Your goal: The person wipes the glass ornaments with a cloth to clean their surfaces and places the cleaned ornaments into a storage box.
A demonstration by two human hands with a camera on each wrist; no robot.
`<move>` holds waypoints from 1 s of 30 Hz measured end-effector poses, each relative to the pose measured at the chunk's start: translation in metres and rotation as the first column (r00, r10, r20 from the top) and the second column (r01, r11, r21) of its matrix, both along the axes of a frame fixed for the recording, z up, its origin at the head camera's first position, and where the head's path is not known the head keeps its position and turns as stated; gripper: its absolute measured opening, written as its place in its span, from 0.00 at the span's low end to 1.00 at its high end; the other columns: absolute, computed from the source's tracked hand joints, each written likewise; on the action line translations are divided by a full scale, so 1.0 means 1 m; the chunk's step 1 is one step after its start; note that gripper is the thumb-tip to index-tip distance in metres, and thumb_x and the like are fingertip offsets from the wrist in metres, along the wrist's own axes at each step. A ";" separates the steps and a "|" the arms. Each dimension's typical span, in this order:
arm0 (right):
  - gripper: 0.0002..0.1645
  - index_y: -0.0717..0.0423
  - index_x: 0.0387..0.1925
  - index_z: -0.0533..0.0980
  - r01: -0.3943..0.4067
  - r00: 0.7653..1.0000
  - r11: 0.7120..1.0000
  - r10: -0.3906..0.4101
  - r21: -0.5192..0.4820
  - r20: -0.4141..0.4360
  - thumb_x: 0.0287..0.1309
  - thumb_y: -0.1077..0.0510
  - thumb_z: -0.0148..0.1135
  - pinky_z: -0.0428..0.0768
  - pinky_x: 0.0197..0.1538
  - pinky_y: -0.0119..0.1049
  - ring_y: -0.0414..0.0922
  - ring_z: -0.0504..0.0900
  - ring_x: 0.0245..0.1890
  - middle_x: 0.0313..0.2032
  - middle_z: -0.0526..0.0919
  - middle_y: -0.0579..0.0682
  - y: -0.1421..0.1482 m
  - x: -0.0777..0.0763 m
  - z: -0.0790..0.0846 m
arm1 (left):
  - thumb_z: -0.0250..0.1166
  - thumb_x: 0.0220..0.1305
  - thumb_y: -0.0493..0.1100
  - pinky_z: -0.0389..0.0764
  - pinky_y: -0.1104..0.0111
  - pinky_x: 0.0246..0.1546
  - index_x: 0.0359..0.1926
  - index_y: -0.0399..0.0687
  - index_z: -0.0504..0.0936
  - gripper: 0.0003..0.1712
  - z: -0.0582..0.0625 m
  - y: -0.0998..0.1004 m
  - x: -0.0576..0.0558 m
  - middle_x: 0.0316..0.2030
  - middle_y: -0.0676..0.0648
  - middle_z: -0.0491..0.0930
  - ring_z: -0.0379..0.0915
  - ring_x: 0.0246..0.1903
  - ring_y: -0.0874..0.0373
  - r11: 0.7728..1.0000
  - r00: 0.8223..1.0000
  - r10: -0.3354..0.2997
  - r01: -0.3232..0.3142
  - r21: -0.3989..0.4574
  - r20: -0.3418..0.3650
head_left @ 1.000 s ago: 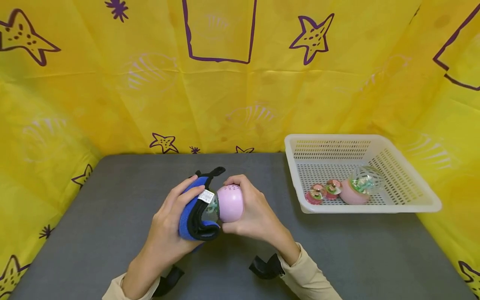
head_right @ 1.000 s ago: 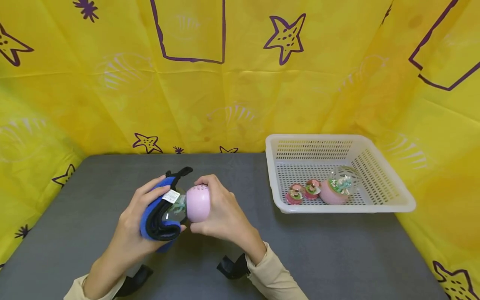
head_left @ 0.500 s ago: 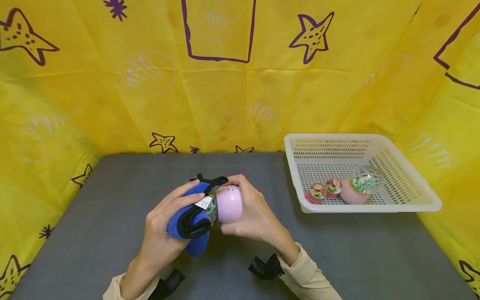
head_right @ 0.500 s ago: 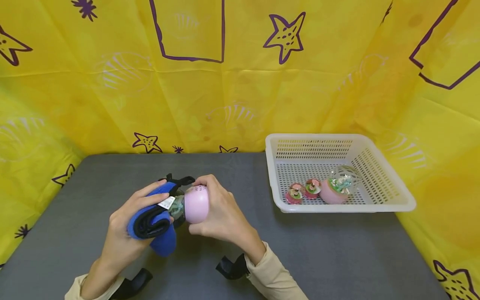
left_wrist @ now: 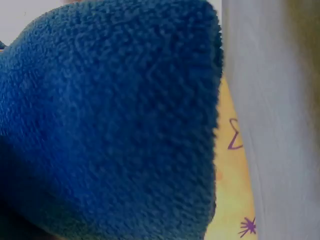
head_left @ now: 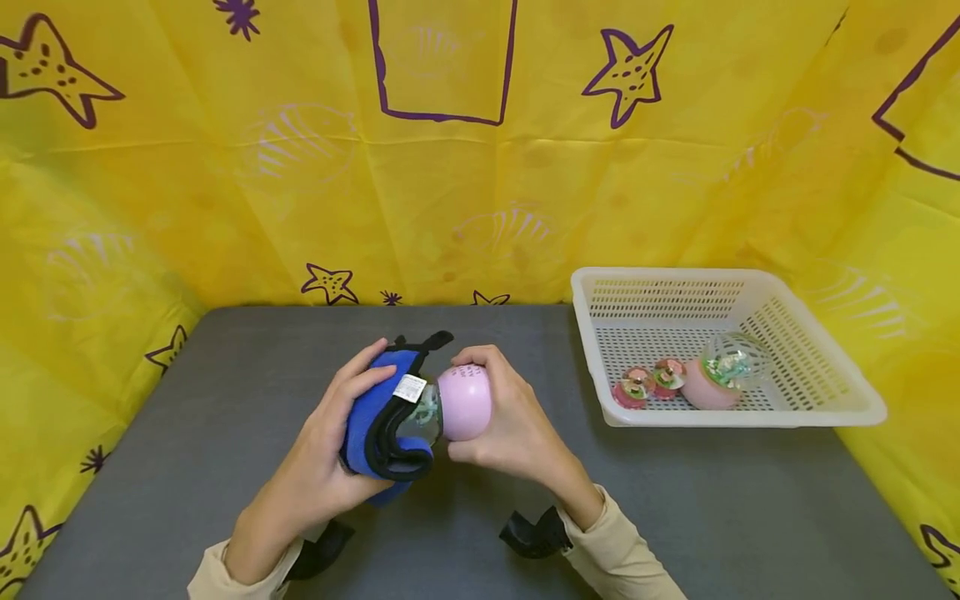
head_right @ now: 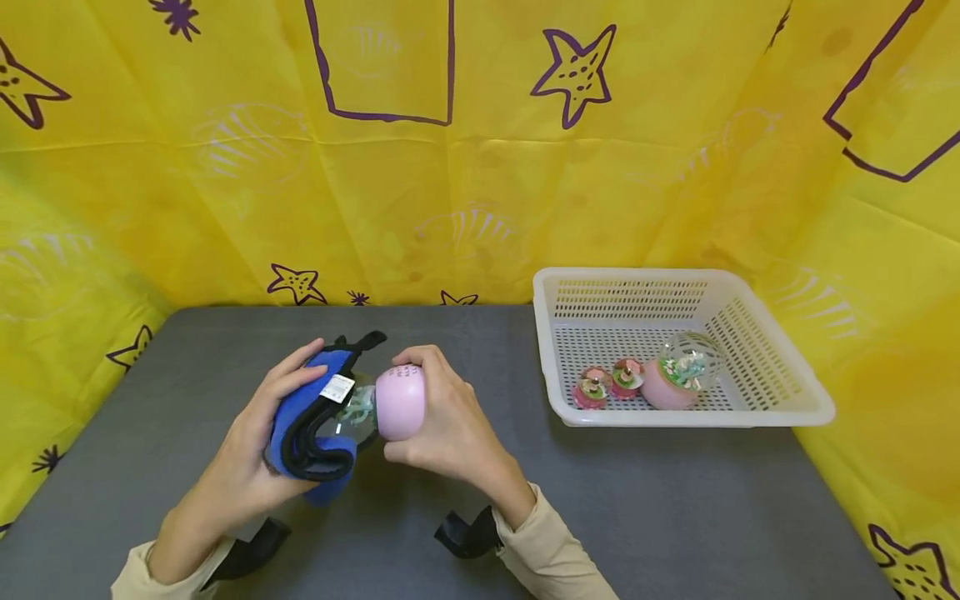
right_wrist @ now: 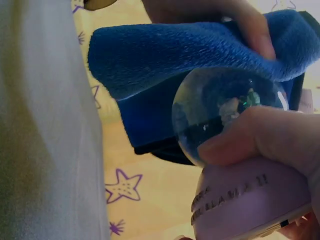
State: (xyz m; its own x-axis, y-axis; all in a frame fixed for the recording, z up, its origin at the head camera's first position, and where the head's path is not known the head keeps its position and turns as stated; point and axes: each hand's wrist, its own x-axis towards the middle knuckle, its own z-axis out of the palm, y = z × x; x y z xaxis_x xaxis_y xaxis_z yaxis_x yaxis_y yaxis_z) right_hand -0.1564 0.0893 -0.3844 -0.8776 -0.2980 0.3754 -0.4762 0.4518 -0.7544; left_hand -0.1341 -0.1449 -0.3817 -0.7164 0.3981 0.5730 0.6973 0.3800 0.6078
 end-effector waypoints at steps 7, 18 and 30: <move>0.49 0.50 0.55 0.67 -0.049 0.997 0.998 0.051 0.035 -0.057 0.24 0.62 0.81 0.81 0.39 0.33 0.43 0.80 0.43 0.52 0.78 0.46 -0.003 -0.001 -0.002 | 0.83 0.36 0.37 0.63 0.79 0.67 0.65 0.44 0.71 0.51 -0.002 0.008 0.001 0.69 0.41 0.67 0.67 0.67 0.54 0.995 0.994 0.102 -0.102 0.015 -0.044; 0.48 0.54 0.53 0.70 -0.105 0.935 0.971 0.170 0.214 -0.312 0.23 0.60 0.83 0.83 0.47 0.35 0.42 0.81 0.49 0.53 0.76 0.48 -0.003 -0.001 -0.005 | 0.83 0.36 0.44 0.82 0.57 0.46 0.54 0.53 0.80 0.39 0.005 0.021 0.014 0.57 0.50 0.81 0.81 0.52 0.51 0.937 0.942 0.310 -0.326 -0.123 -0.131; 0.45 0.52 0.54 0.72 -0.133 0.911 0.951 0.227 0.278 -0.343 0.26 0.59 0.82 0.82 0.45 0.33 0.41 0.81 0.50 0.53 0.77 0.47 -0.004 -0.001 -0.005 | 0.82 0.42 0.37 0.76 0.80 0.46 0.50 0.60 0.83 0.32 0.008 0.013 0.010 0.45 0.57 0.86 0.82 0.42 0.66 0.964 0.963 0.265 -0.265 -0.012 0.052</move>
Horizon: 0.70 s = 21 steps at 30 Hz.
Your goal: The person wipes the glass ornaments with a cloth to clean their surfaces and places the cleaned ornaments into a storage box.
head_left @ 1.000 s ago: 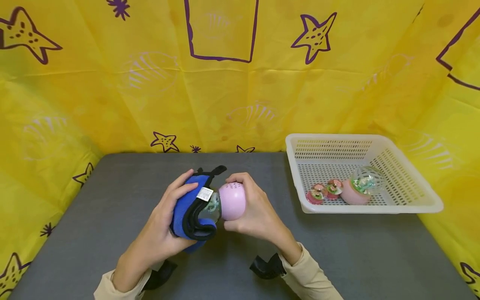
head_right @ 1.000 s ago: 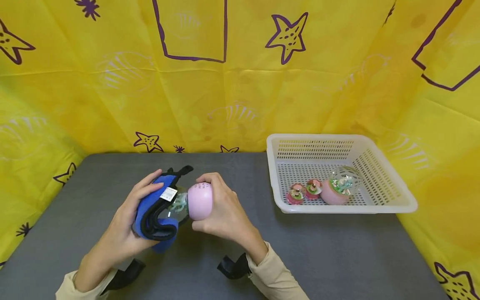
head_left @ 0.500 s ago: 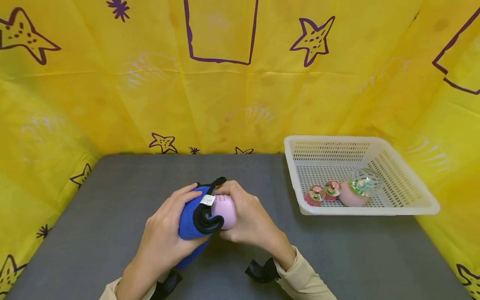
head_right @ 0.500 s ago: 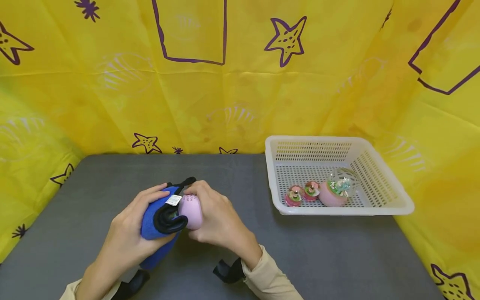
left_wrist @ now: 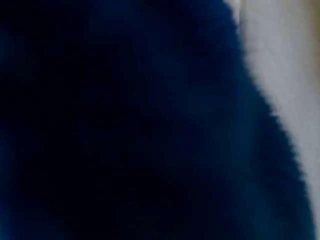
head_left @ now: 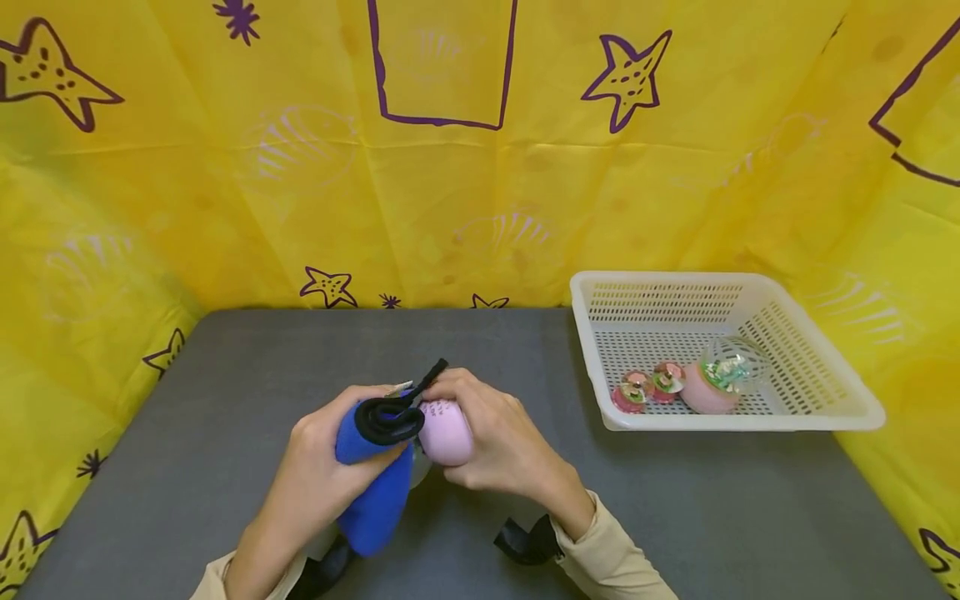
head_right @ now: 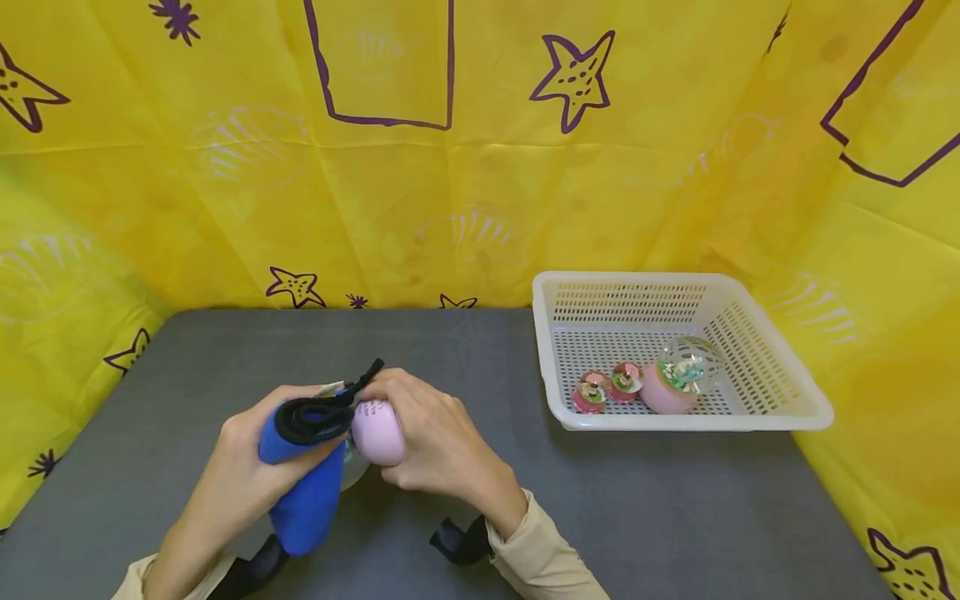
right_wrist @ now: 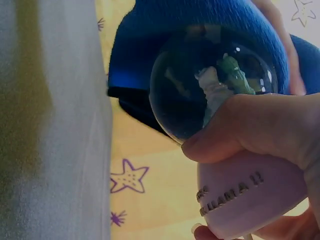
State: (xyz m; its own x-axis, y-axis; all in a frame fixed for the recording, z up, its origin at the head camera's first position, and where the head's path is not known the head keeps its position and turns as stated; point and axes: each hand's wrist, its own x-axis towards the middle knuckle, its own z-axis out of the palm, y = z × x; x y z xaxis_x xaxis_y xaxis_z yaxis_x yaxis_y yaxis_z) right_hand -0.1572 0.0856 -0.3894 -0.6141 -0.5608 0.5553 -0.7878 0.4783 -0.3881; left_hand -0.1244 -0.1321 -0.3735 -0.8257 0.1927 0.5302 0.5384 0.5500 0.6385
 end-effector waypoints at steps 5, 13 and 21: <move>0.45 0.52 0.55 0.71 -0.035 0.999 0.999 0.035 0.009 -0.020 0.28 0.60 0.81 0.81 0.50 0.34 0.41 0.79 0.55 0.57 0.77 0.48 0.001 0.001 0.001 | 0.79 0.49 0.48 0.78 0.68 0.46 0.54 0.65 0.79 0.30 0.004 -0.002 0.001 0.50 0.60 0.84 0.79 0.46 0.66 0.999 0.976 -0.024 0.034 -0.041 0.217; 0.47 0.53 0.54 0.70 -0.119 0.993 0.993 0.119 0.024 0.015 0.26 0.59 0.83 0.81 0.50 0.33 0.42 0.78 0.57 0.57 0.76 0.49 0.005 0.000 0.004 | 0.72 0.60 0.46 0.80 0.68 0.41 0.51 0.55 0.83 0.17 0.011 -0.009 0.001 0.44 0.52 0.86 0.81 0.41 0.64 0.999 0.932 -0.020 0.005 0.043 0.362; 0.46 0.52 0.55 0.69 -0.188 0.982 0.982 0.188 0.000 0.017 0.28 0.61 0.81 0.79 0.51 0.28 0.41 0.78 0.57 0.58 0.76 0.48 0.013 0.000 0.006 | 0.70 0.62 0.49 0.80 0.65 0.40 0.57 0.53 0.78 0.23 0.012 -0.014 0.002 0.50 0.49 0.83 0.80 0.44 0.58 0.993 0.876 -0.114 0.085 0.083 0.468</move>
State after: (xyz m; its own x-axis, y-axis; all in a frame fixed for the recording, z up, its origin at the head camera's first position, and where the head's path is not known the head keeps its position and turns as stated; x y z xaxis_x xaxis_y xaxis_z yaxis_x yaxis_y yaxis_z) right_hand -0.1573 0.0985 -0.3837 -0.5072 -0.6677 0.5449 -0.8569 0.3233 -0.4016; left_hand -0.1220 -0.1456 -0.3610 -0.9587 0.2679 0.0959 0.2156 0.4639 0.8592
